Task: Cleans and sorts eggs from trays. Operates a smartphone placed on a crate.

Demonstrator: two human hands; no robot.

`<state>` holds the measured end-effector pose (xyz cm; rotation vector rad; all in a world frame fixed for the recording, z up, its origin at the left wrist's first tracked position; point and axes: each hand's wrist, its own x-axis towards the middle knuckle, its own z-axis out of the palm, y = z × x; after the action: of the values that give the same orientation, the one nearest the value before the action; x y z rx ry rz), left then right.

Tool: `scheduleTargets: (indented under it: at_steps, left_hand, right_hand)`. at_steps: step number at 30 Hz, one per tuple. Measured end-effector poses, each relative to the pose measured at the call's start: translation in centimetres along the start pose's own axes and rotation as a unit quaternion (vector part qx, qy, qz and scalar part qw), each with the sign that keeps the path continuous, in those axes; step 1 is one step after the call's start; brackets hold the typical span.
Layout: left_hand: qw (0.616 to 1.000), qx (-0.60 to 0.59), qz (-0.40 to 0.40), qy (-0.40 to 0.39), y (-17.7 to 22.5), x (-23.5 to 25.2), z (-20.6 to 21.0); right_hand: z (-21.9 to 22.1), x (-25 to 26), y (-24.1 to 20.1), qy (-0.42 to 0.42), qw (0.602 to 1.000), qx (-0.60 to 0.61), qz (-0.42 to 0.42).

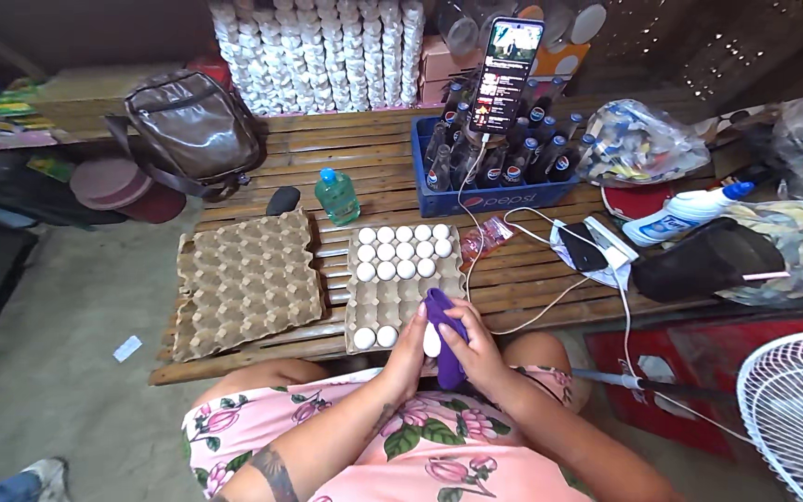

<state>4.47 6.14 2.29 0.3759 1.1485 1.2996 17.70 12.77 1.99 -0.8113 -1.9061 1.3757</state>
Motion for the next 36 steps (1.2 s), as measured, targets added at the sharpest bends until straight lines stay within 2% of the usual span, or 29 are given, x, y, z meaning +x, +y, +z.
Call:
scheduleTargets:
  at_steps: [4, 6, 8, 11, 14, 16, 21, 23, 28, 30, 34, 36]
  left_hand:
    - [0.998, -0.03, 0.001, 0.051, -0.4, 0.4, -0.5]
    - [0.997, -0.015, 0.009, 0.072, -0.8, 0.4, -0.5]
    - [0.998, 0.013, 0.012, 0.058, -0.9, 0.1, -0.5]
    - [1.0, 0.021, 0.005, -0.012, -0.4, -0.3, -0.3]
    - [0.999, 0.01, 0.022, -0.044, -0.6, -0.2, -0.5]
    - [0.999, -0.011, 0.02, -0.033, -0.5, -0.1, -0.5]
    - [0.998, -0.057, 0.004, 0.01, -0.5, 0.0, -0.5]
    - [1.0, -0.027, 0.009, -0.001, -0.5, 0.0, -0.5]
    - [0.998, 0.016, 0.041, -0.054, -0.6, 0.1, -0.6]
    - [0.998, 0.008, 0.046, -0.043, -0.5, 0.0, -0.6]
    - [0.999, -0.018, 0.03, 0.018, -0.4, 0.1, -0.7]
    - [0.999, -0.017, 0.038, 0.021, -0.6, 0.2, -0.8]
  right_hand:
    - [0.8, -0.9, 0.4, -0.026, 0.989, -0.096, -0.114]
    - [0.8, -0.6, 0.6, -0.028, 0.984, -0.113, -0.133]
    - [0.6, -0.2, 0.8, -0.019, 0.987, -0.106, -0.12]
    - [0.1, 0.6, 0.6, 0.012, 0.998, -0.05, -0.043]
    - [-0.2, 0.9, 0.4, 0.041, 0.999, -0.012, 0.008]
    - [0.0, 0.4, 0.4, 0.04, 0.999, -0.012, -0.013]
    - [0.9, -0.7, 1.2, 0.007, 0.986, -0.098, -0.137]
    - [0.6, -0.3, 1.1, 0.011, 0.989, -0.082, -0.119]
    - [-0.6, 0.9, 0.2, 0.022, 1.0, 0.01, 0.017]
    - [-0.3, 0.6, 0.3, 0.023, 1.0, 0.006, 0.003]
    - [0.8, -0.6, 1.2, 0.018, 0.995, -0.054, -0.085]
    - [0.9, -0.5, 1.4, 0.014, 0.994, -0.063, -0.093]
